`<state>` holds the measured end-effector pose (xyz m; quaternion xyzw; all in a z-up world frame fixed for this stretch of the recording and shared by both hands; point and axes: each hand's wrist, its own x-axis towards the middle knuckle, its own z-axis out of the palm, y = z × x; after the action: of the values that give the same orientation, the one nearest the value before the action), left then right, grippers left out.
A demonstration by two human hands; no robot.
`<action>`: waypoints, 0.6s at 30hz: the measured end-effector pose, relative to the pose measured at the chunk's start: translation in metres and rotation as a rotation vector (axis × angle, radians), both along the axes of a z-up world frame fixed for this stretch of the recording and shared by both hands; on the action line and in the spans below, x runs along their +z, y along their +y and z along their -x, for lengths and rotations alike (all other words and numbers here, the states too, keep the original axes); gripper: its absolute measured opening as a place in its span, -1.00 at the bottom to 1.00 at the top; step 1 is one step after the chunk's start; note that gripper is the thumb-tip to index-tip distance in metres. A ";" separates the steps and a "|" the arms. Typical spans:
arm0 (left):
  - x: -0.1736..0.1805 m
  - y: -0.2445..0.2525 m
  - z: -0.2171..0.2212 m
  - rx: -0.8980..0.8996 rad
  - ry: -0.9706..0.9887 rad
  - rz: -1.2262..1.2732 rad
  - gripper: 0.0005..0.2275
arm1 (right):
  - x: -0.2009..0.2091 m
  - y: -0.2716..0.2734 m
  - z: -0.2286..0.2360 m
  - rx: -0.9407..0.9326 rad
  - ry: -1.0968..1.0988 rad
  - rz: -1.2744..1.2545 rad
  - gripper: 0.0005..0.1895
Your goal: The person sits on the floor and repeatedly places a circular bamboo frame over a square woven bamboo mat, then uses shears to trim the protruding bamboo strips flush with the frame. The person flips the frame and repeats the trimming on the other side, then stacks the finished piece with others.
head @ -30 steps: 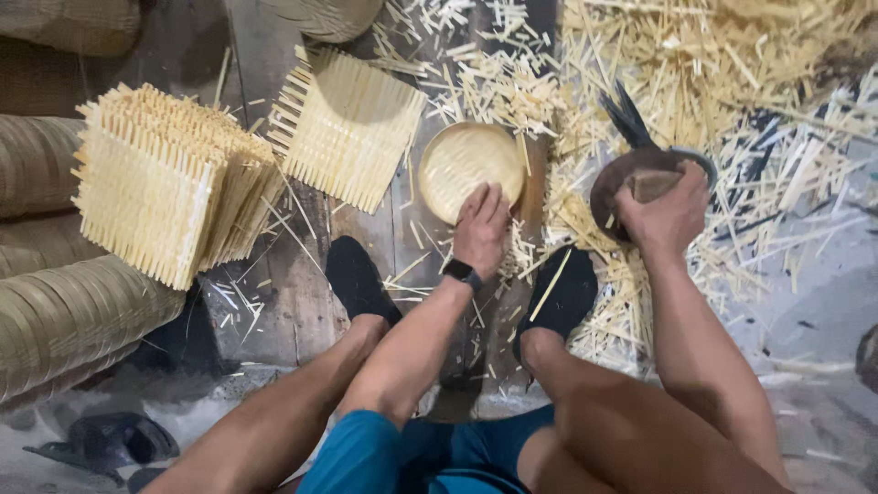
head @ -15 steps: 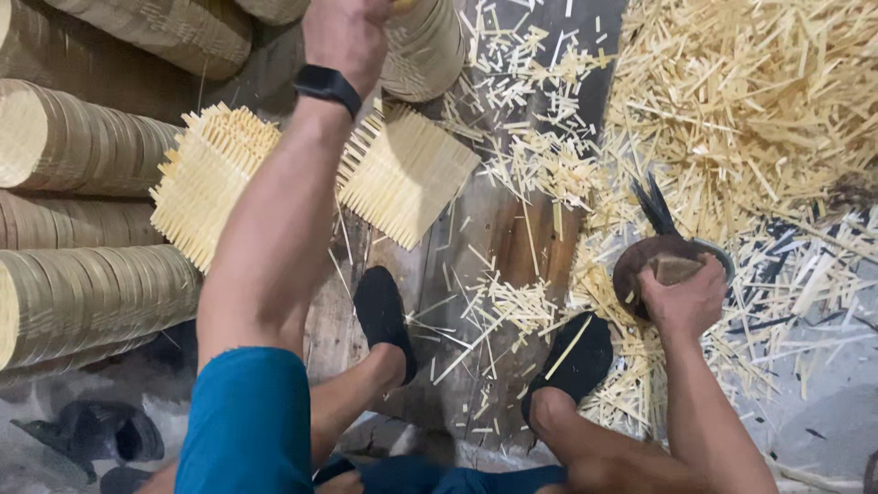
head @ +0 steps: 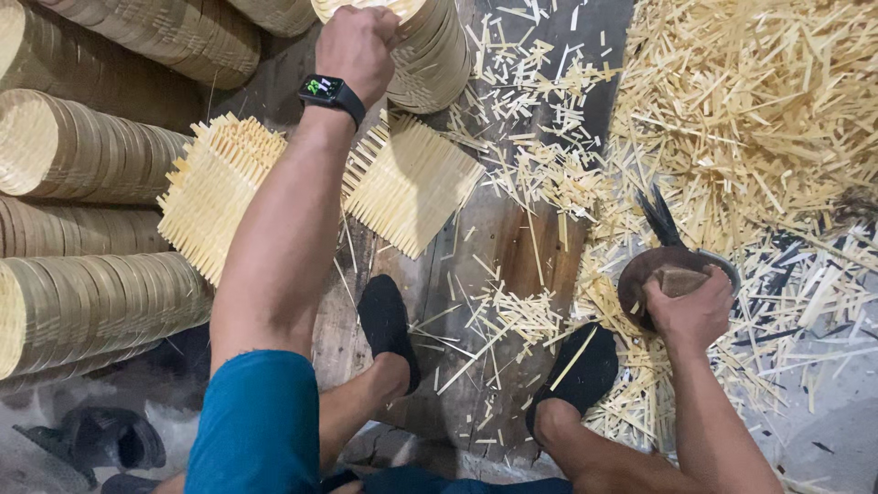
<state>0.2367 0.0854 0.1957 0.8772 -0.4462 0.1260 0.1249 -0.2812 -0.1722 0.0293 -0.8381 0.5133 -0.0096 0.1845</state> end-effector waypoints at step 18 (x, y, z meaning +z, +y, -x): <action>-0.148 -0.025 0.297 0.467 1.501 0.307 -0.44 | 0.048 0.047 -0.045 -0.228 -1.064 -1.562 -0.45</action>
<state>-0.0600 0.0601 0.0479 0.7718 -0.0256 -0.4149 0.4813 -0.2357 -0.1250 0.0772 -0.3087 0.3022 -0.0621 0.8997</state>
